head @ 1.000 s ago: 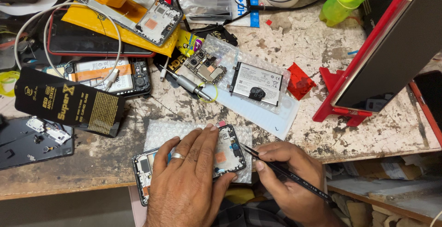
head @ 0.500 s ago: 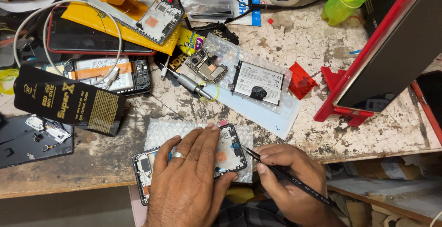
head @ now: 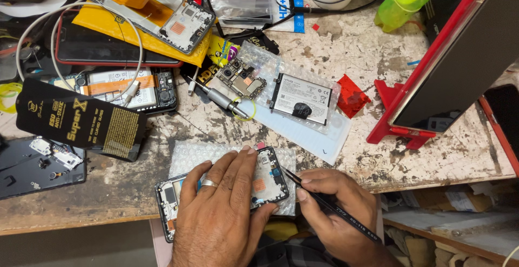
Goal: The person uses tweezers to remove small components and adhesive residue from the interior frame of a disassembled smartphone. They carefully lift and peel away parts from the phone's chassis while holding the device steady.
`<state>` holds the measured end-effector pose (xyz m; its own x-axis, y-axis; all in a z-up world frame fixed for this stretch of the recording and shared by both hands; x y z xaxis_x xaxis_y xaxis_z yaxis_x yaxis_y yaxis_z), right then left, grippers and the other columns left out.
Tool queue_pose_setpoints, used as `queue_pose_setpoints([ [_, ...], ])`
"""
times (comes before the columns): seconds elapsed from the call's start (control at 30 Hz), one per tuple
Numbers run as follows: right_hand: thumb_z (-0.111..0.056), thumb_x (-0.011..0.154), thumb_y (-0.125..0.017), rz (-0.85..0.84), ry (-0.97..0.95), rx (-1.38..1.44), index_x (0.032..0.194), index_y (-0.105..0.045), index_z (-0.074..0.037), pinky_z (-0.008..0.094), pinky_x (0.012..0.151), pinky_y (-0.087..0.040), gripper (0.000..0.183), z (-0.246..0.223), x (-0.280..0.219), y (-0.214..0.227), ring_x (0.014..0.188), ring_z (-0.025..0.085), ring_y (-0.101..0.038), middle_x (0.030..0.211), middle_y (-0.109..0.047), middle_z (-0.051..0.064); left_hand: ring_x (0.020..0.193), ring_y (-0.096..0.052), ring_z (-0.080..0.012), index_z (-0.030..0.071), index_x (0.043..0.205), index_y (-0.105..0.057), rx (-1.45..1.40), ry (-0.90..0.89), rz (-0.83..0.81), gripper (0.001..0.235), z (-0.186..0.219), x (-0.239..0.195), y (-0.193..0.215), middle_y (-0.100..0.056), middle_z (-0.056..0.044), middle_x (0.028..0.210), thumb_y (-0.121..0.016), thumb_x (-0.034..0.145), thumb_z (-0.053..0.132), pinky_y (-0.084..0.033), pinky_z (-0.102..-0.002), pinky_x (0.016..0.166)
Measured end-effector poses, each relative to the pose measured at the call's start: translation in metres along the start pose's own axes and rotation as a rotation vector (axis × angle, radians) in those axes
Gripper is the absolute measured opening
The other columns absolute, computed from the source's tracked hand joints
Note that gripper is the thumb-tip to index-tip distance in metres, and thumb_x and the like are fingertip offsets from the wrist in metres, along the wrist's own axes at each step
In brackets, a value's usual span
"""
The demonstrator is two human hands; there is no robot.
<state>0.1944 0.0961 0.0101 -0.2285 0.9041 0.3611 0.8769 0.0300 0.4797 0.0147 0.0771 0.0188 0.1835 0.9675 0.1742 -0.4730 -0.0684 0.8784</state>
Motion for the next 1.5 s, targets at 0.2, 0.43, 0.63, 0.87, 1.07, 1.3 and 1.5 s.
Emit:
queue_pose_setpoints([
  [0.2,0.001,0.085,-0.078,-0.006,0.036,0.046,0.099,-0.065,-0.002,0.031,0.083,-0.063,0.02,-0.0033,0.0026,-0.0036,0.096,0.022,-0.08,0.102,-0.078,0.015,0.136,-0.049,-0.0356,-0.005,0.139,-0.045,0.0,-0.005,-0.001,0.082,-0.0003,-0.0002,-0.0004,-0.057,-0.022,0.141,-0.078,0.077,0.038,-0.03,-0.058,0.109],
  [0.43,0.001,0.084,-0.079,0.004,0.042,0.022,0.099,-0.065,0.0,0.031,0.081,-0.063,0.021,-0.003,0.0003,-0.0009,0.095,0.022,-0.079,0.103,-0.077,0.015,0.136,-0.049,-0.0348,-0.005,0.139,-0.045,-0.007,-0.004,0.008,0.083,0.0001,-0.0001,0.0009,-0.057,-0.021,0.141,-0.078,0.076,0.038,-0.03,-0.058,0.109],
  [0.63,0.002,0.085,-0.078,0.022,0.049,0.088,0.097,-0.066,0.0,0.03,0.08,-0.063,0.018,-0.0017,-0.0006,-0.0006,0.094,0.021,-0.079,0.102,-0.077,0.015,0.137,-0.049,-0.0342,-0.003,0.144,-0.045,0.004,0.016,-0.017,0.087,0.0028,0.0012,0.0017,-0.057,-0.02,0.141,-0.08,0.075,0.037,-0.029,-0.058,0.109],
  [0.87,0.002,0.083,-0.079,0.039,0.094,0.004,0.097,-0.066,0.0,0.03,0.08,-0.062,0.019,-0.0065,0.001,-0.0013,0.094,0.021,-0.079,0.1,-0.077,0.015,0.136,-0.05,-0.0336,-0.004,0.141,-0.044,0.01,0.01,0.004,0.087,0.0059,0.0016,0.0049,-0.057,-0.02,0.14,-0.08,0.074,0.037,-0.03,-0.055,0.106],
  [1.07,0.003,0.086,-0.077,0.02,0.065,0.107,0.098,-0.066,0.001,0.029,0.08,-0.063,0.017,-0.005,-0.0007,-0.0008,0.095,0.021,-0.079,0.103,-0.077,0.015,0.136,-0.049,-0.0348,-0.002,0.144,-0.044,0.003,0.021,-0.014,0.087,0.0038,0.001,0.0045,-0.057,-0.02,0.14,-0.08,0.075,0.037,-0.029,-0.058,0.109],
  [1.3,0.002,0.084,-0.079,0.048,0.075,0.028,0.096,-0.066,0.0,0.03,0.079,-0.063,0.018,-0.0041,-0.0007,-0.0024,0.092,0.02,-0.079,0.1,-0.077,0.014,0.137,-0.048,-0.0353,-0.005,0.139,-0.044,-0.011,0.005,0.001,0.084,0.0052,0.0006,0.0059,-0.057,-0.021,0.141,-0.079,0.075,0.036,-0.029,-0.058,0.109],
  [1.5,0.003,0.085,-0.078,0.052,0.091,0.054,0.098,-0.066,0.0,0.031,0.083,-0.062,0.018,-0.0075,-0.0021,-0.0012,0.096,0.023,-0.078,0.102,-0.076,0.015,0.136,-0.049,-0.0348,-0.005,0.14,-0.044,-0.013,0.001,0.017,0.084,0.006,0.0004,0.008,-0.057,-0.02,0.141,-0.079,0.075,0.035,-0.03,-0.058,0.109],
])
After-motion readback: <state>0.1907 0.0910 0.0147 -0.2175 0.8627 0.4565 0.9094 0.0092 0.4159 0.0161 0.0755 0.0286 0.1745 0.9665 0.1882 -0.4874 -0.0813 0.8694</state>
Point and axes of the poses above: each hand's wrist, its own x-axis towards the middle knuckle, its own y-axis out of the back of the hand, z = x × y, the point moved 8 cm from there along x, towards the middle knuckle
